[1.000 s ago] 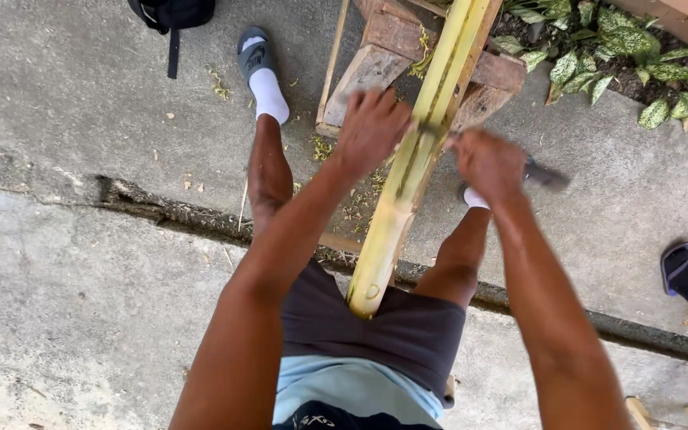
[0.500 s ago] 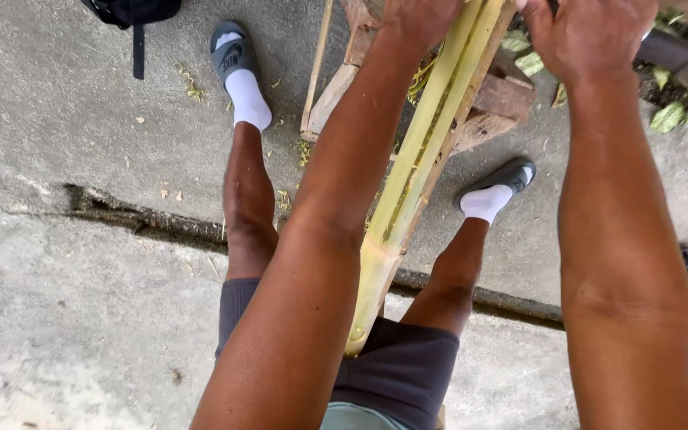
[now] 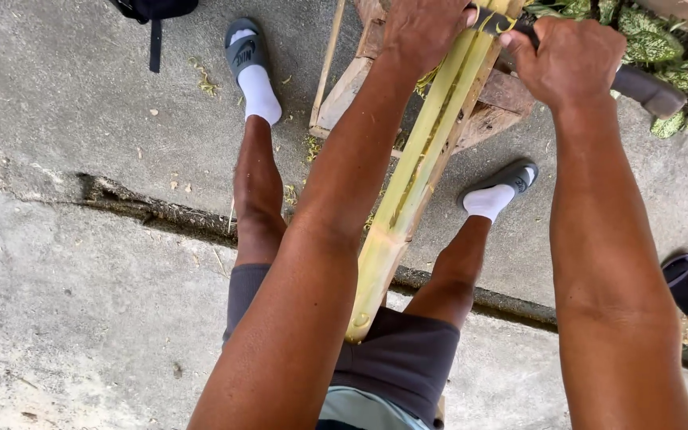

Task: The recorder uses a drawknife to scrape and shave the outer layer of a bamboo pole positioned between their legs.

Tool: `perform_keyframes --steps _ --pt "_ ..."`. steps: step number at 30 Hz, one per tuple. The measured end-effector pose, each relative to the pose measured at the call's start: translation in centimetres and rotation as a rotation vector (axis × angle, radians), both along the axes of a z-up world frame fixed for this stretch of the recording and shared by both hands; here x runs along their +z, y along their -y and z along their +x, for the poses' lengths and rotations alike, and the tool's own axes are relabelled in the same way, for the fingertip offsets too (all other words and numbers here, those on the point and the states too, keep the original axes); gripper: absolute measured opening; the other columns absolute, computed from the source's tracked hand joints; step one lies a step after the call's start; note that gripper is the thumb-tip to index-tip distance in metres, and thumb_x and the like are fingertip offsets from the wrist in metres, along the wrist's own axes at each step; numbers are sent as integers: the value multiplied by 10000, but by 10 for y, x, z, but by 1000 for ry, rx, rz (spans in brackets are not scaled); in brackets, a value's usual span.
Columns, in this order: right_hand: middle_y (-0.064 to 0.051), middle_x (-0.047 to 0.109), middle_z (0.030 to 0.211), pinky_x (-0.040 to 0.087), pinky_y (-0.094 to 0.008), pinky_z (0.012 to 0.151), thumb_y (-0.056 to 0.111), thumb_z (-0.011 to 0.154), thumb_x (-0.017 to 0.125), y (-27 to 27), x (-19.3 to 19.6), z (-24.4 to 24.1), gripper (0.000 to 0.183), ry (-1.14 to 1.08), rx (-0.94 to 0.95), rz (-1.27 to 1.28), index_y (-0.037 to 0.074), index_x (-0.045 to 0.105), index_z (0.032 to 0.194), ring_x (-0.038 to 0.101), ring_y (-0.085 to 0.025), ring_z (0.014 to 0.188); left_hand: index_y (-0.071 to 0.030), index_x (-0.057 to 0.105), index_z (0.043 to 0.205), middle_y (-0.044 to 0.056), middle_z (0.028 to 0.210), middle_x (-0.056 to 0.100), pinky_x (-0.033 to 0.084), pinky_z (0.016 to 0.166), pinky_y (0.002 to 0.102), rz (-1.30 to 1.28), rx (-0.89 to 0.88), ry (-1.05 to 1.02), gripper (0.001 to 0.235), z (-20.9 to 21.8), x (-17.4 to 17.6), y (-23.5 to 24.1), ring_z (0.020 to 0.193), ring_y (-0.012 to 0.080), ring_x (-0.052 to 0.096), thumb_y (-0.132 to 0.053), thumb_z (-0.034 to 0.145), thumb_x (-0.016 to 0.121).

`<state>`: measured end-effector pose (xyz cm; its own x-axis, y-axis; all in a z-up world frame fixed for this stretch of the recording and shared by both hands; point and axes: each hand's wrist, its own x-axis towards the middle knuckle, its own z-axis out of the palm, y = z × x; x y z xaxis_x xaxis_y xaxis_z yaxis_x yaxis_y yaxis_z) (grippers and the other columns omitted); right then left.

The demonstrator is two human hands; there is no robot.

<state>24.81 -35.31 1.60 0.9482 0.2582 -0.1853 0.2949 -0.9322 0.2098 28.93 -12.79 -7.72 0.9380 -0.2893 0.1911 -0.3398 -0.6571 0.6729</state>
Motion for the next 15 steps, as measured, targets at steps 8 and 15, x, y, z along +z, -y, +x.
perform_keyframes --steps 8,15 --pt "-7 504 538 374 -433 570 698 1071 570 -22 14 -23 641 -114 -118 76 153 682 754 498 -207 479 -154 675 1043 78 1038 688 377 963 528 78 46 70 264 -32 21 -14 1083 295 582 -377 903 699" --pt "-35 579 558 391 -452 562 695 1045 584 -32 20 -40 601 -118 -117 61 157 731 820 562 -232 511 -175 673 1092 77 1029 671 366 973 526 141 27 -54 262 -49 26 -18 1078 300 565 -376 925 679"
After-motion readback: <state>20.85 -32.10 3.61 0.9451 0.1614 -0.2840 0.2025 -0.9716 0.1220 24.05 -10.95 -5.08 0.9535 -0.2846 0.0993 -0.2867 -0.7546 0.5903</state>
